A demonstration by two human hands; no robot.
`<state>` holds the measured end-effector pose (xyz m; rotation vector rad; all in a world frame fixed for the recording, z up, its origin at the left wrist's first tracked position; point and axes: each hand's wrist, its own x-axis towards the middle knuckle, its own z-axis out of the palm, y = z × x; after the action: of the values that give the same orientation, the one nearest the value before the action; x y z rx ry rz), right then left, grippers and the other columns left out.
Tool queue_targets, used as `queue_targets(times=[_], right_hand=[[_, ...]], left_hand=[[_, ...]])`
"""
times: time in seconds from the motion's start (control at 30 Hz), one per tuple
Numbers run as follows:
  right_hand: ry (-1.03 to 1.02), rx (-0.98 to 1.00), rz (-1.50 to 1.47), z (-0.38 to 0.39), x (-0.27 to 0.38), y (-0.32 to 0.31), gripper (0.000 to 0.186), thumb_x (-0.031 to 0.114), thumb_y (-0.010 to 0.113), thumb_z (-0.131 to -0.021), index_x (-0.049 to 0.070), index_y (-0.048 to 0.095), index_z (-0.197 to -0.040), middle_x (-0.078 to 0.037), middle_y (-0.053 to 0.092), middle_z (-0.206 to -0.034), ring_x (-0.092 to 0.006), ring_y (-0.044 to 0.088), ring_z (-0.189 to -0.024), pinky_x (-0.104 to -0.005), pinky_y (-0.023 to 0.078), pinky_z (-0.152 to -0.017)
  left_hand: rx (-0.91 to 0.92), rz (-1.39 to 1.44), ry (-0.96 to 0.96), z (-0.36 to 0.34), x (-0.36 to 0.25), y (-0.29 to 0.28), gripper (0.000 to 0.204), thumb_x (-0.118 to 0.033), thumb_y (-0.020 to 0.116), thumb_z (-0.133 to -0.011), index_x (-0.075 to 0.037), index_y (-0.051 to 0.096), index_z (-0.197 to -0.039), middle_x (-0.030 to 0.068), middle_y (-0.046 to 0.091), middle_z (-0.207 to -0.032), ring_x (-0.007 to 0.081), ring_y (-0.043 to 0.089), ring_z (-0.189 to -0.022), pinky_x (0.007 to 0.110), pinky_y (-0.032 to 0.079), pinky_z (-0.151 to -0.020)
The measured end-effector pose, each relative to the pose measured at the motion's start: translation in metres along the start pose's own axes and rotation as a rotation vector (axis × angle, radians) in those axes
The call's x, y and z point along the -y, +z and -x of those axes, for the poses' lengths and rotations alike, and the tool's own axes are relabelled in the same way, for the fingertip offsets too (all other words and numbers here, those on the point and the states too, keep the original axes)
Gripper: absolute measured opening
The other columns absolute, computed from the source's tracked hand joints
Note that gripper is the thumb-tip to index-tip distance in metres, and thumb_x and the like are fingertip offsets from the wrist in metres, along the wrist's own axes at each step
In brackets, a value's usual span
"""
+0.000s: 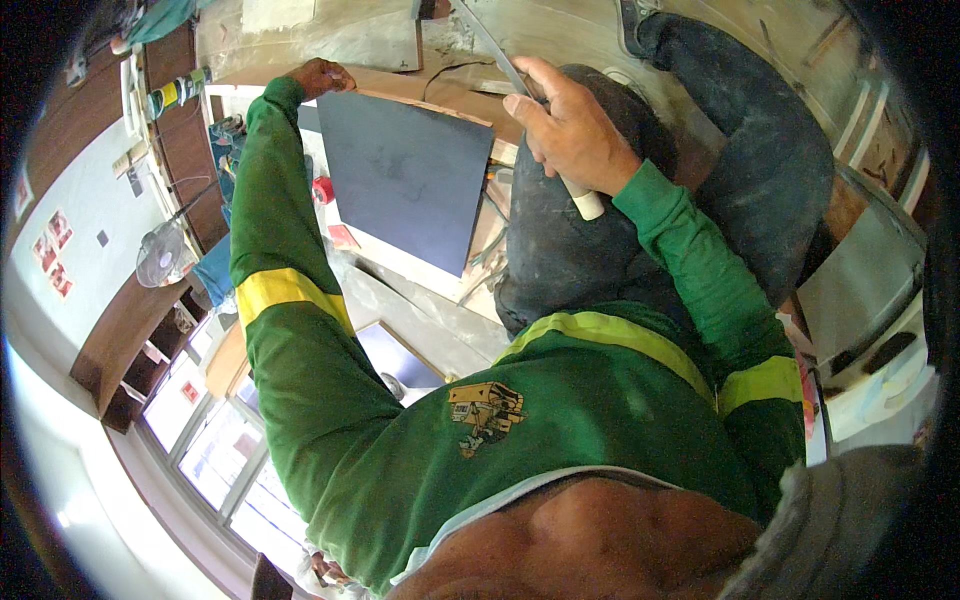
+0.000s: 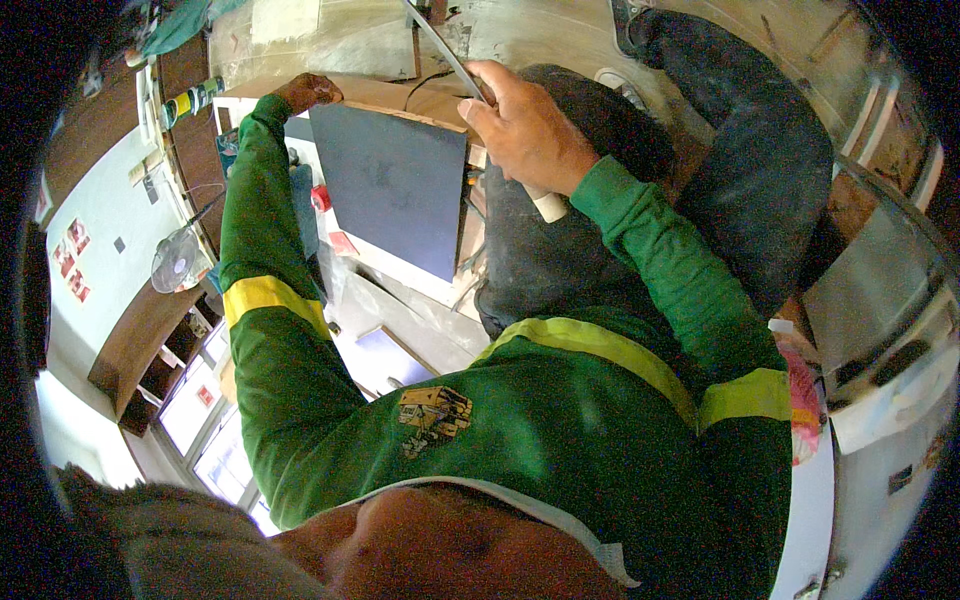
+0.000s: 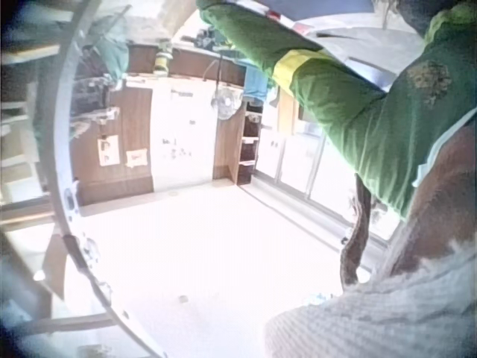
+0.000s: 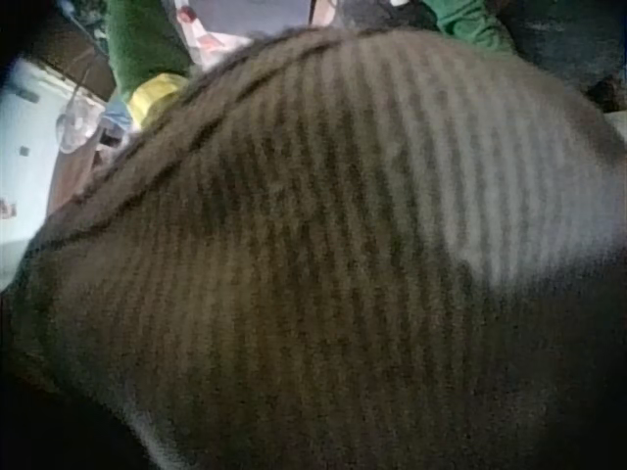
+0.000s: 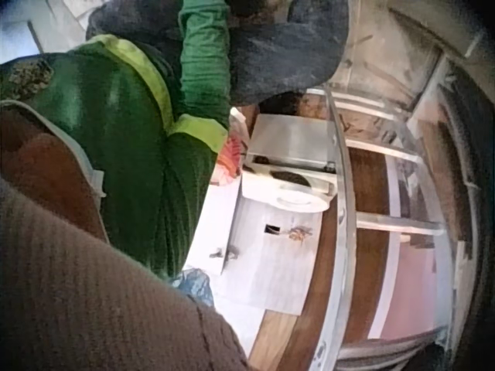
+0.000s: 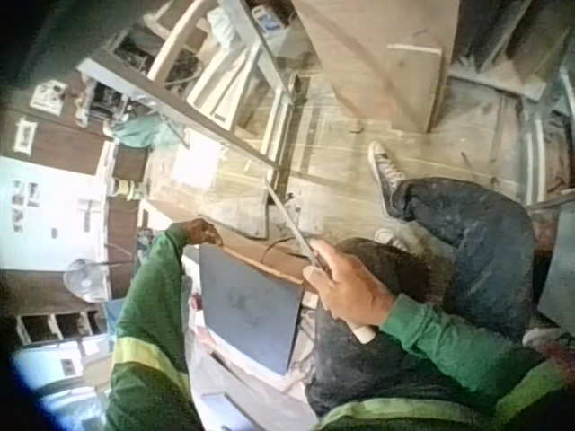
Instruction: The person uses a utility knife to cut a dark gray rectangular sheet of material. They repeatedly score the surface along a straight line and then snap the sheet to separate it. The person handles the sheet and the knife with both hands while working on a cluttered floor.
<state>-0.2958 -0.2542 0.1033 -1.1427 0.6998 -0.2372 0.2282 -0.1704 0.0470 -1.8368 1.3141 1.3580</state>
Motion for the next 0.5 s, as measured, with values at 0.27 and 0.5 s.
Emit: queue_targets(times=[0.27, 0.5], right_hand=[[0.030, -0.010, -0.003, -0.001, 0.001, -0.002, 0.047, 0.024, 0.059, -0.102, 0.000, 0.050, -0.142, -0.011, 0.062, -0.067, -0.0192, 0.060, -0.045, -0.0376, 0.052, -0.046], [-0.004, 0.003, 0.000, -0.002, 0.005, 0.001, 0.048, 0.024, 0.060, -0.102, 0.002, 0.050, -0.143, -0.011, 0.062, -0.067, -0.0195, 0.061, -0.047, -0.0383, 0.052, -0.047]], left_hand=[[0.054, 0.143, -0.115, -0.018, -0.025, 0.000, 0.038, -0.042, 0.072, -0.093, -0.008, 0.080, -0.108, 0.0111, 0.078, -0.108, 0.0237, 0.070, -0.106, 0.041, 0.053, -0.099], [0.025, -0.055, 0.017, -0.003, -0.016, -0.008, 0.042, -0.047, 0.073, -0.094, -0.009, 0.080, -0.109, 0.0117, 0.078, -0.111, 0.0233, 0.071, -0.108, 0.041, 0.054, -0.099]])
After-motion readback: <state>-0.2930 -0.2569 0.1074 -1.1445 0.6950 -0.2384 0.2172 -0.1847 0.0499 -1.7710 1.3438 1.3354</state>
